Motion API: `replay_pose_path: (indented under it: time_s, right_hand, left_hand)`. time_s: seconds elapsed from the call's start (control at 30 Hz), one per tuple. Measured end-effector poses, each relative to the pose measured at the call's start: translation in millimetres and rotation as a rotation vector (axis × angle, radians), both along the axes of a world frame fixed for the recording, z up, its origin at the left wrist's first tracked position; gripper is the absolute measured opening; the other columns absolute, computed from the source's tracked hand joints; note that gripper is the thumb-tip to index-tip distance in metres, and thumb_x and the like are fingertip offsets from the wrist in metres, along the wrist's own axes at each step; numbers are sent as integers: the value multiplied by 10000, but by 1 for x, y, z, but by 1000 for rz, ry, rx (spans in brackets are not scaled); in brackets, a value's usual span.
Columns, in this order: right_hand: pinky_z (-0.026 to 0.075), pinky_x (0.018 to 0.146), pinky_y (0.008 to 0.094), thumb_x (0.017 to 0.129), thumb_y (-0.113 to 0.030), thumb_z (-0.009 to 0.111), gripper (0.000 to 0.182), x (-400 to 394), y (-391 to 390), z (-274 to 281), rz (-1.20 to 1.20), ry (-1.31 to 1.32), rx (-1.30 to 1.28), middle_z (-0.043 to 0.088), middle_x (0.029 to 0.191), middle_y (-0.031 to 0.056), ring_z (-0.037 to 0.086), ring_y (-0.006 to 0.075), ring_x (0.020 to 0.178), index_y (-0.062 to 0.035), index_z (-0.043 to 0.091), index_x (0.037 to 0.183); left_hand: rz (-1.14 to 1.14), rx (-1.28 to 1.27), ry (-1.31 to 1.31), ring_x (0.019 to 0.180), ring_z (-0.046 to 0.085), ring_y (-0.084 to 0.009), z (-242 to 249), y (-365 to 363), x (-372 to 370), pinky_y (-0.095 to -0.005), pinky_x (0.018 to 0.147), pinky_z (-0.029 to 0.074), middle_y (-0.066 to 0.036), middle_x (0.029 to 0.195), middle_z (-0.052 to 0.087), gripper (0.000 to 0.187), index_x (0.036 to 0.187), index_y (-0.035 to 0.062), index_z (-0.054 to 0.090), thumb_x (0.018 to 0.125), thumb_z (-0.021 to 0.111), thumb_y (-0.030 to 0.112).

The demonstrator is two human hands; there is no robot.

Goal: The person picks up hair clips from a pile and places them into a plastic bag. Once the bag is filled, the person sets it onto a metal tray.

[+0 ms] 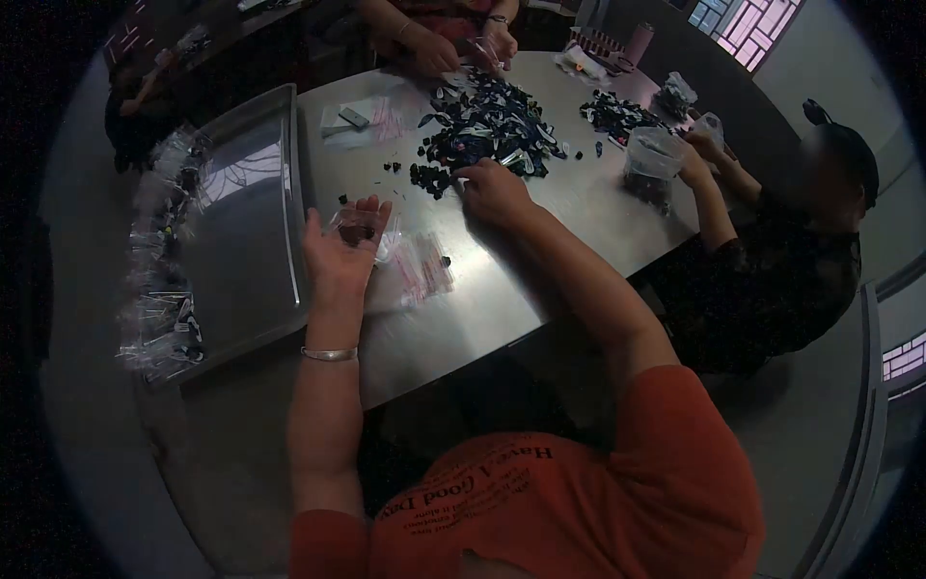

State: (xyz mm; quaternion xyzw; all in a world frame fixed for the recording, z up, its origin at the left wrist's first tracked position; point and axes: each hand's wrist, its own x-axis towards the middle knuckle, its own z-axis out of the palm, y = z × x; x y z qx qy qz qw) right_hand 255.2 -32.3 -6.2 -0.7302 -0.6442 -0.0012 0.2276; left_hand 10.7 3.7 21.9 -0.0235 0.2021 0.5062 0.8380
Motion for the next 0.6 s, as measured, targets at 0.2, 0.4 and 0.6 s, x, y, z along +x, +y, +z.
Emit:
replay_pose_path:
  time_s: [0.2, 0.4, 0.6]
  right_hand:
    - [499, 759, 383, 821, -205, 555, 289, 3, 14, 6, 14, -69, -30, 581, 1017, 88, 601, 290, 915, -213, 642, 1097]
    - [497, 756, 372, 773, -203, 633, 294, 13, 31, 6, 80, -43, -55, 596, 1017, 97, 609, 273, 891, -190, 662, 1065]
    - [507, 758, 382, 734, -233, 678, 257, 15, 31, 4, 175, -13, 50, 600, 1097, 87, 616, 274, 916, -183, 691, 986]
  left_hand:
    - [-24, 61, -20, 940, 531, -376, -4, 0, -1, -604, 935, 407, -217, 935, 499, 492, 979, -37, 388, 934, 405, 453]
    - [-5, 56, -27, 926, 532, -375, -4, 2, -2, -602, 941, 399, -214, 917, 502, 498, 967, -30, 398, 929, 414, 466]
    - [-25, 79, -44, 927, 527, -371, -5, 1, -1, -601, 941, 393, -214, 921, 494, 483, 942, -20, 406, 937, 400, 462]
